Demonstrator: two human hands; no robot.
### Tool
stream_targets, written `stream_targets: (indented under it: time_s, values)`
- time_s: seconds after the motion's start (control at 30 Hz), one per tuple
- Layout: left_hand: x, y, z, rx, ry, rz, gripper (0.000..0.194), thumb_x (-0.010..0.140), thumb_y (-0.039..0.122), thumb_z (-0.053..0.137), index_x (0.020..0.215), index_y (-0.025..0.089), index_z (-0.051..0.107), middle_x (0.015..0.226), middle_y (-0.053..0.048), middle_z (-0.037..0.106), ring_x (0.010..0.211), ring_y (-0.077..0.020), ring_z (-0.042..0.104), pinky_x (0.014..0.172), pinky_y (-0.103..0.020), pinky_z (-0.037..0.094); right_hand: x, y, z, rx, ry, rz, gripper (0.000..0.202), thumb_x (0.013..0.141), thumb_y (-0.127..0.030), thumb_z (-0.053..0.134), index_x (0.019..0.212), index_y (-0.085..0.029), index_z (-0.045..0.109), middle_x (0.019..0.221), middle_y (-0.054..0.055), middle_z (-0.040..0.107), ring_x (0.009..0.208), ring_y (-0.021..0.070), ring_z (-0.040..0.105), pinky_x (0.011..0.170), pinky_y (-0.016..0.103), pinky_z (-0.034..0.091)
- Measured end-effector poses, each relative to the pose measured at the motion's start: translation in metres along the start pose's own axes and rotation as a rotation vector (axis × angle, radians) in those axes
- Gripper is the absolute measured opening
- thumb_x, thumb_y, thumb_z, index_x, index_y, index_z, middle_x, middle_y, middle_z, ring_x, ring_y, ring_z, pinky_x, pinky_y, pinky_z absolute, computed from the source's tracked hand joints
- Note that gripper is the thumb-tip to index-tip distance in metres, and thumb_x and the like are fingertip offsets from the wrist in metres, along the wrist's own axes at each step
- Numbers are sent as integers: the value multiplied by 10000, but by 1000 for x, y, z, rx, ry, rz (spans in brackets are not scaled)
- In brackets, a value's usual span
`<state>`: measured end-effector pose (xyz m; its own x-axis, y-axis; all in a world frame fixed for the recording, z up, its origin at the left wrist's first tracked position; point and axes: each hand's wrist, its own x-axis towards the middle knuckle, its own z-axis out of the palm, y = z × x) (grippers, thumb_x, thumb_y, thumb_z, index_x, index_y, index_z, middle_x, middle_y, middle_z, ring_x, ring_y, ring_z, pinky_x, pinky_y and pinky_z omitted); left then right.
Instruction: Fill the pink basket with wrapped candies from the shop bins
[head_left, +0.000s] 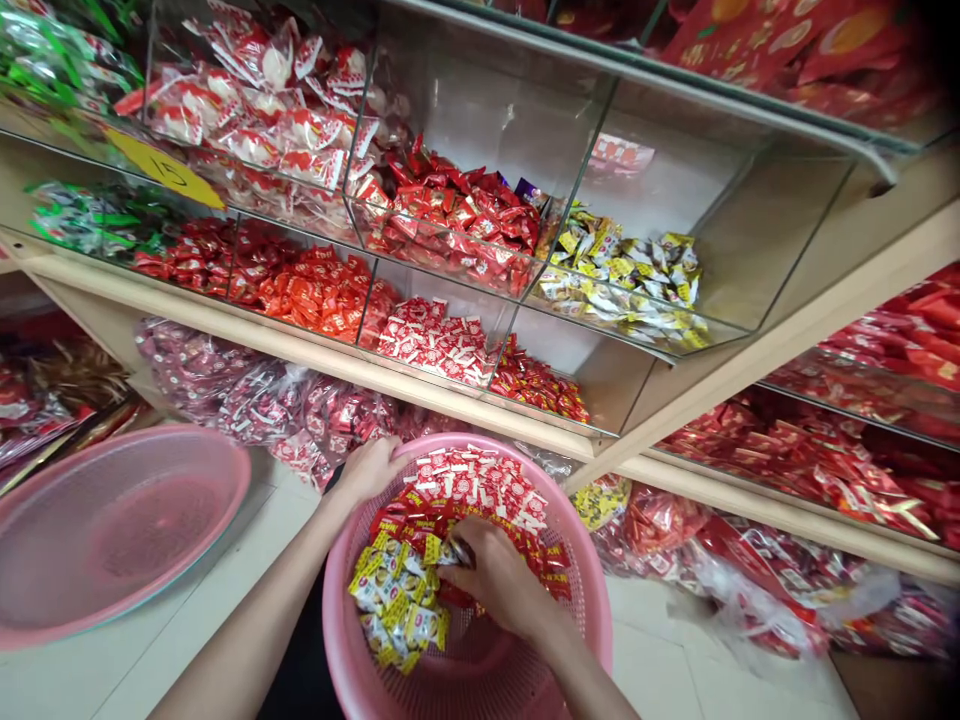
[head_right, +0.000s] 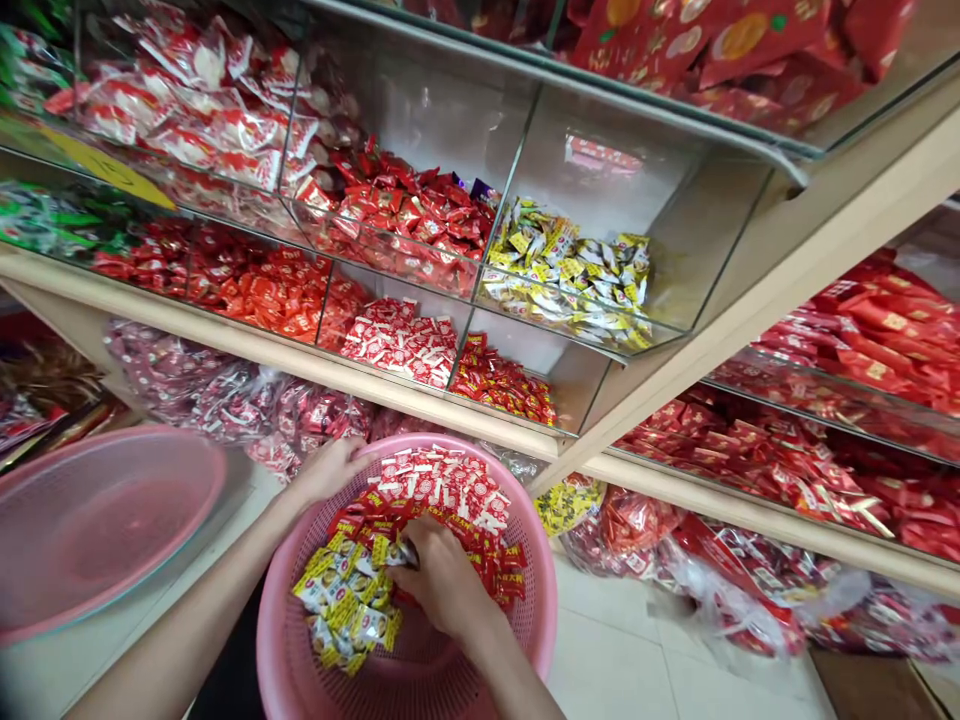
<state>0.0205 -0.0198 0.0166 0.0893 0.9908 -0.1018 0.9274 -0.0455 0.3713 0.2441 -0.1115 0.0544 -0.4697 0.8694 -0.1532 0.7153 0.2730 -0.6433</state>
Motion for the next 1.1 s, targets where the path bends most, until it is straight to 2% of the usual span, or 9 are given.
stream_targets:
  time_s: [0.33, 0.63, 0.77, 1.1]
  values:
    - [0, 0, 1, -28, 1, -11, 356, 879, 500, 400, 801, 204, 581, 776, -40, 675, 782, -192, 638, 607, -240, 352, 4, -6, 14, -31, -68, 20, 137, 762, -248, 671, 811, -181, 562, 871, 19, 591, 777, 164, 516, 648, 256, 328]
    - [2, 0, 2, -30, -5, -10, 349, 874, 487, 401, 782, 202, 580, 783, -49, 679, 787, -199, 641, 617, -243, 363, 15, -29, 24, -67, -49, 52, 149, 740, -251, 669, 784, -176, 549, 863, 23, 584, 755, 159, 521, 643, 256, 329]
    - [1, 0, 1, -44, -8, -24, 322, 872, 467, 419, 788, 202, 583, 780, -40, 678, 777, -189, 642, 610, -236, 364, 17, -36, 30, -69, -63, 99, 123, 741, -223, 648, 790, -177, 544, 896, 39, 584, 820, 180, 531, 672, 263, 351]
    - [1, 0, 1, -43, -15, -18, 322, 879, 466, 411, 807, 204, 584, 815, -54, 686, 772, -186, 638, 632, -242, 374, 17, -29, 39, -54, -92, 90, 185, 725, -269, 680, 809, -176, 545, 915, 35, 578, 827, 176, 515, 685, 273, 349]
